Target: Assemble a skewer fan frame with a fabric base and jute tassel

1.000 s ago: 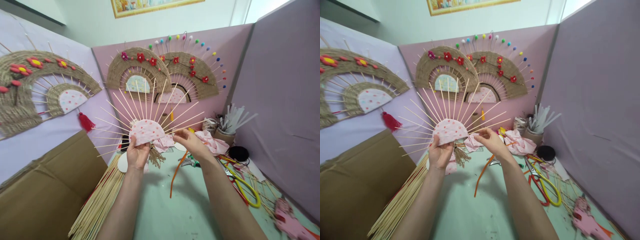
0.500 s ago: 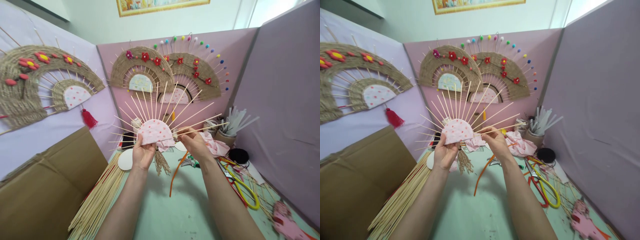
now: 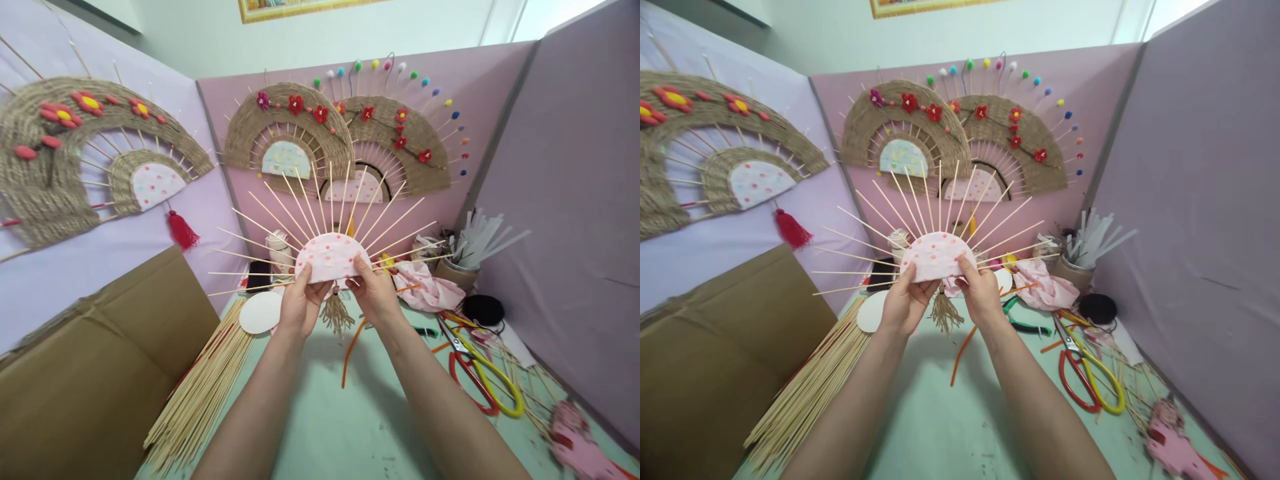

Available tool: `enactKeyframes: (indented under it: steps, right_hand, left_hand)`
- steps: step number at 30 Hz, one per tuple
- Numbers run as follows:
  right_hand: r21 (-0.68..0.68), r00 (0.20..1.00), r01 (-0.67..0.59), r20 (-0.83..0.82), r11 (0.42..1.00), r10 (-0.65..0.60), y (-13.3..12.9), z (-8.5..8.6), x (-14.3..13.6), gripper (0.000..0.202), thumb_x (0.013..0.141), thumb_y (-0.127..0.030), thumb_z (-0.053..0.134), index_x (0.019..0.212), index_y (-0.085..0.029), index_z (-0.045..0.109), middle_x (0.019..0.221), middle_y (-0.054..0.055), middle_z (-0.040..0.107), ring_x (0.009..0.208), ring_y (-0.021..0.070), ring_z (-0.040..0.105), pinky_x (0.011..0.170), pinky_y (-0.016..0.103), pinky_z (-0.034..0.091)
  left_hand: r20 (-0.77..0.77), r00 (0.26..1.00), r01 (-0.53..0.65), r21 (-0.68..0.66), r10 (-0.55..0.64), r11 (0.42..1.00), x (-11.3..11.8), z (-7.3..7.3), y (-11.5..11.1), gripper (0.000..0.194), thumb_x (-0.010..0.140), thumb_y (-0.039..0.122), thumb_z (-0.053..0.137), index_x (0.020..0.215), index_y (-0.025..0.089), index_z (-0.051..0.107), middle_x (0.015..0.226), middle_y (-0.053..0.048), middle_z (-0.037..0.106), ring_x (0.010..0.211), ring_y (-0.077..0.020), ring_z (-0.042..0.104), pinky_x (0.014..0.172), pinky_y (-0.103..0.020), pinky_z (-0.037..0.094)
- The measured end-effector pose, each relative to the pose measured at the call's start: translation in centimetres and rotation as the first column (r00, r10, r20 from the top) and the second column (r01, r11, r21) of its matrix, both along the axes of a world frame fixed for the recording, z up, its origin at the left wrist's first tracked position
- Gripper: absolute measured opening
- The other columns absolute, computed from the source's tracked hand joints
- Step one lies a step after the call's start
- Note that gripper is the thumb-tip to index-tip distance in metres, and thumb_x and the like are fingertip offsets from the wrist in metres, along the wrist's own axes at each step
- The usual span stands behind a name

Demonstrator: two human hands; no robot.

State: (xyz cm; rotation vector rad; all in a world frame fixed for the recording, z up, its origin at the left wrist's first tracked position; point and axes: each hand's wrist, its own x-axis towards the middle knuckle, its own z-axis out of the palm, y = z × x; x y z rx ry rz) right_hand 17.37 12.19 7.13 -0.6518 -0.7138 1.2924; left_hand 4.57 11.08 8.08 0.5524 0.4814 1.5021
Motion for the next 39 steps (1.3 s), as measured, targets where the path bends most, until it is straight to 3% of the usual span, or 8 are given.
enactKeyframes:
  steps: [6,10,15,24,30,34,39]
  right_hand:
    - [-0.040,0.999,-0.030,0.037,0.999,0.032,-0.1,-0.4,-0.9,0.032,0.052,-0.035,0.090,0.072,-0.017,0.072,0.064,-0.001,0.070,0.057,0.0101,0.057,0.055,0.024,0.045]
    - [-0.047,0.999,0.015,0.035,0.999,-0.013,-0.3,-0.6,-1.4,0.027,0.055,-0.034,0.087,0.072,-0.018,0.072,0.064,-0.001,0.070,0.056,0.0105,0.057,0.055,0.024,0.045]
    - [-0.049,0.998,0.029,0.052,0.998,-0.026,-0.4,-0.9,-1.9,0.027,0.056,-0.032,0.086,0.077,-0.020,0.074,0.076,0.001,0.075,0.064,0.0133,0.062,0.057,0.025,0.046]
    - [0.003,0.998,0.051,0.037,0.999,-0.051,-0.3,-1.2,-2.0,0.024,0.056,-0.032,0.087,0.068,-0.018,0.071,0.063,-0.001,0.069,0.056,0.0109,0.055,0.059,0.027,0.044]
    - [0.021,1.000,-0.003,0.013,1.000,0.003,-0.7,-0.6,-1.9,0.032,0.054,-0.037,0.089,0.073,-0.018,0.073,0.068,0.000,0.071,0.059,0.0115,0.057,0.057,0.026,0.044]
    - [0.050,0.999,0.017,-0.037,0.999,-0.015,-0.7,0.0,-1.2,0.035,0.052,-0.045,0.090,0.067,-0.020,0.071,0.073,-0.001,0.072,0.064,0.0115,0.060,0.060,0.025,0.047]
    - [0.091,0.995,0.067,-0.084,0.994,-0.060,-0.5,-0.1,-1.0,0.034,0.049,-0.044,0.092,0.061,-0.021,0.070,0.071,-0.002,0.073,0.067,0.0122,0.062,0.066,0.026,0.049]
  left_hand:
    - [0.027,0.996,-0.079,-0.014,0.079,0.997,0.3,-0.2,0.1,0.018,0.091,0.018,0.061,0.105,0.012,0.071,0.100,-0.011,0.077,0.090,-0.0190,0.073,0.097,-0.034,0.051]
    - [0.015,0.999,-0.042,0.041,0.041,0.998,0.9,-0.7,-0.1,0.028,0.085,0.008,0.066,0.112,0.015,0.069,0.107,-0.009,0.076,0.093,-0.0176,0.072,0.097,-0.033,0.049]
    - [0.074,0.995,-0.064,-0.021,0.065,0.998,1.6,-0.9,-0.2,0.023,0.091,0.010,0.059,0.112,0.012,0.069,0.100,-0.010,0.077,0.089,-0.0154,0.073,0.094,-0.029,0.050]
    - [0.118,0.993,-0.027,-0.011,0.028,1.000,1.3,-0.8,-0.1,0.027,0.094,0.010,0.052,0.116,0.011,0.068,0.096,-0.009,0.078,0.088,-0.0159,0.073,0.091,-0.028,0.052]
    - [0.136,0.990,-0.057,0.124,0.040,0.991,0.5,-0.2,-0.2,0.031,0.100,0.031,0.048,0.117,0.014,0.067,0.106,-0.010,0.076,0.095,-0.0175,0.072,0.092,-0.029,0.054]
    - [0.119,0.991,-0.081,0.157,0.063,0.984,0.7,-0.3,-0.3,0.033,0.099,0.035,0.049,0.120,0.017,0.066,0.115,-0.011,0.073,0.105,-0.0191,0.070,0.097,-0.032,0.052]
    - [0.104,0.993,-0.066,0.190,0.047,0.979,0.8,-0.5,-0.5,0.031,0.097,0.037,0.053,0.115,0.018,0.069,0.113,-0.010,0.074,0.105,-0.0193,0.070,0.097,-0.032,0.052]
